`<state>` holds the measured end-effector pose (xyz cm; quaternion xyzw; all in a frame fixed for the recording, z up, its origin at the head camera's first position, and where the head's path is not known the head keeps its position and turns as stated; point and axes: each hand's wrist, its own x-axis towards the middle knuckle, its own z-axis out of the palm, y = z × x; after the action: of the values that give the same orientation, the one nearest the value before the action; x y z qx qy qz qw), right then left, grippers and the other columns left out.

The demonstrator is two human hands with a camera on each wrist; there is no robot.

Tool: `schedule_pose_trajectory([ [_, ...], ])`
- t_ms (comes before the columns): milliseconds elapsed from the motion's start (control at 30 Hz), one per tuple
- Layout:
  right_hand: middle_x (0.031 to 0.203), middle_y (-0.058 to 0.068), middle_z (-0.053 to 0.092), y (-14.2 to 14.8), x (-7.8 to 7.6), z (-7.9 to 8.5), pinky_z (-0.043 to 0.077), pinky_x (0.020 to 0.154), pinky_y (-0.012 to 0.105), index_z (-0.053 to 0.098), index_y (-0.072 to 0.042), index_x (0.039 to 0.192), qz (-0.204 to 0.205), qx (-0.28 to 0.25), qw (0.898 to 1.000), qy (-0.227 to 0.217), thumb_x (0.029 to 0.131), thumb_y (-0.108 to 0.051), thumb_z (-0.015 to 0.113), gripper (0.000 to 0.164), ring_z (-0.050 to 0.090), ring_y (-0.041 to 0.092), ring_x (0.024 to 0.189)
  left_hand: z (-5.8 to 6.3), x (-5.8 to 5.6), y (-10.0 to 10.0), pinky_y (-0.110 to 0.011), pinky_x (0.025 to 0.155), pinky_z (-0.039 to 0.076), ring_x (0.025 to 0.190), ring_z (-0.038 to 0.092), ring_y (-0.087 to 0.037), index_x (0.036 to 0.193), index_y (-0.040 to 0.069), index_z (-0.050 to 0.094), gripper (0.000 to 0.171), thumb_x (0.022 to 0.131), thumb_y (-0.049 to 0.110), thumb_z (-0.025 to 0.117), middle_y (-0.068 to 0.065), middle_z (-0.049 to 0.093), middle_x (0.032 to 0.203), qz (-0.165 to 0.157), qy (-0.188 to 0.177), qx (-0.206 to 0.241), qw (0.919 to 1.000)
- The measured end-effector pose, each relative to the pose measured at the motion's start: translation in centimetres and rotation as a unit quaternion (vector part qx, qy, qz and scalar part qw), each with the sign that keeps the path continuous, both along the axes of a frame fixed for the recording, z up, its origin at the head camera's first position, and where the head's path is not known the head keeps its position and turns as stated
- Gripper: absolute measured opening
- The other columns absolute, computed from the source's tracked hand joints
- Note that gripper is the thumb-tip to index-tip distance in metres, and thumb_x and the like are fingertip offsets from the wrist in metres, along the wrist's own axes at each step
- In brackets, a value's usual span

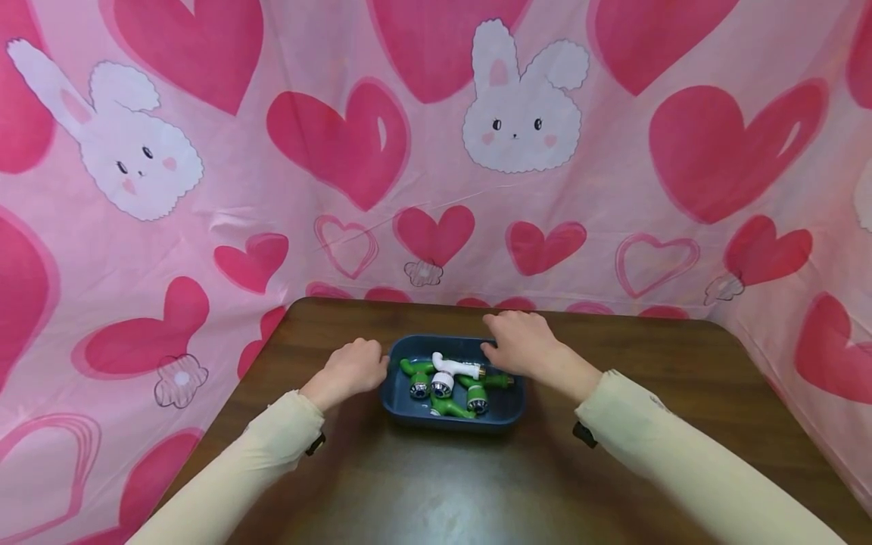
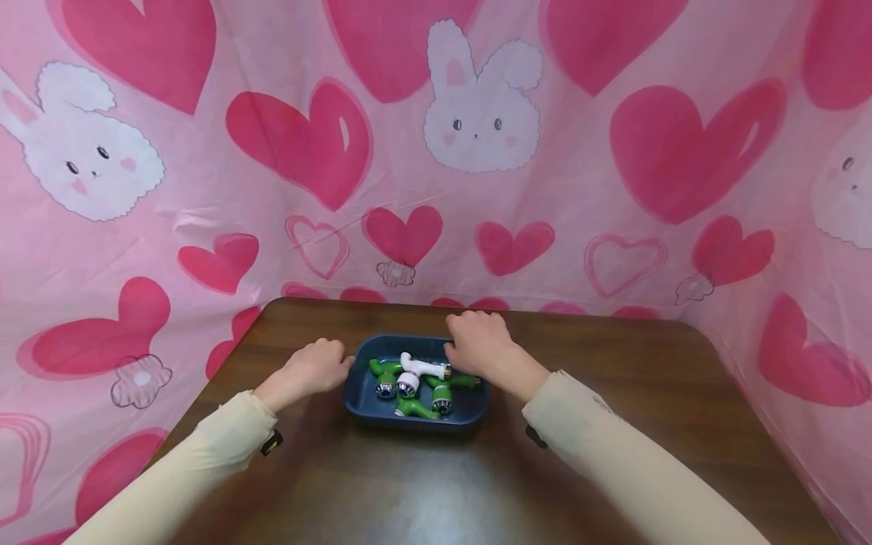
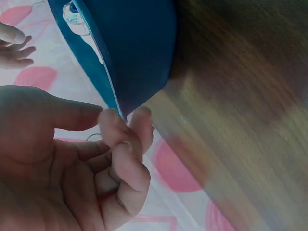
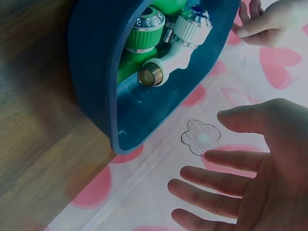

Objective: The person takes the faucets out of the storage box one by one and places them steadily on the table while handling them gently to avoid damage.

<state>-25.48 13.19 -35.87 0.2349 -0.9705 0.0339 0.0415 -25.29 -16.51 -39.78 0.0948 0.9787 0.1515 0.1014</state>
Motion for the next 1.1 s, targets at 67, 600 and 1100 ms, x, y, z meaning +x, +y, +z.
schedule_pose_trajectory([
  [67, 0.107, 0.012, 0.076, -0.2, 0.1, 0.1, 0.062, 0.076, 0.05, 0.07, -0.004, 0.13, 0.002, 0.002, 1.0, 0.0, 0.093, -0.034, 0.078, 0.048, 0.072, 0.031, 0.097, -0.1, -0.1, 0.1, -0.029, 0.047, 0.044, 0.054, 0.054, -0.02, 0.083, 0.008, 0.068, 0.027, 0.105, 0.023, 0.064, -0.008, 0.056, 0.065, -0.002, 0.001, -0.005, 1.0],
  [600, 0.108, 0.011, 0.075, -0.8, -0.2, -0.3, 0.063, 0.073, 0.046, 0.069, -0.005, 0.131, -0.003, 0.003, 1.0, -0.024, 0.095, -0.034, 0.077, 0.048, 0.072, 0.028, 0.096, -0.2, -0.5, 0.5, -0.029, 0.049, 0.046, 0.057, 0.057, -0.021, 0.092, 0.004, 0.072, 0.022, 0.103, 0.023, 0.068, -0.008, 0.058, 0.067, -0.004, -0.011, -0.015, 0.9998],
  [1100, 0.087, 0.005, 0.071, -1.3, -0.7, -0.4, 0.06, 0.063, 0.041, 0.074, -0.006, 0.112, 0.013, -0.002, 0.999, -0.033, 0.095, -0.028, 0.077, 0.028, 0.067, 0.021, 0.08, 0.1, -0.5, 0.5, -0.028, 0.046, 0.047, 0.055, 0.064, -0.025, 0.089, 0.006, 0.07, 0.023, 0.105, 0.022, 0.067, -0.009, 0.06, 0.065, -0.004, -0.055, 0.008, 0.9984],
])
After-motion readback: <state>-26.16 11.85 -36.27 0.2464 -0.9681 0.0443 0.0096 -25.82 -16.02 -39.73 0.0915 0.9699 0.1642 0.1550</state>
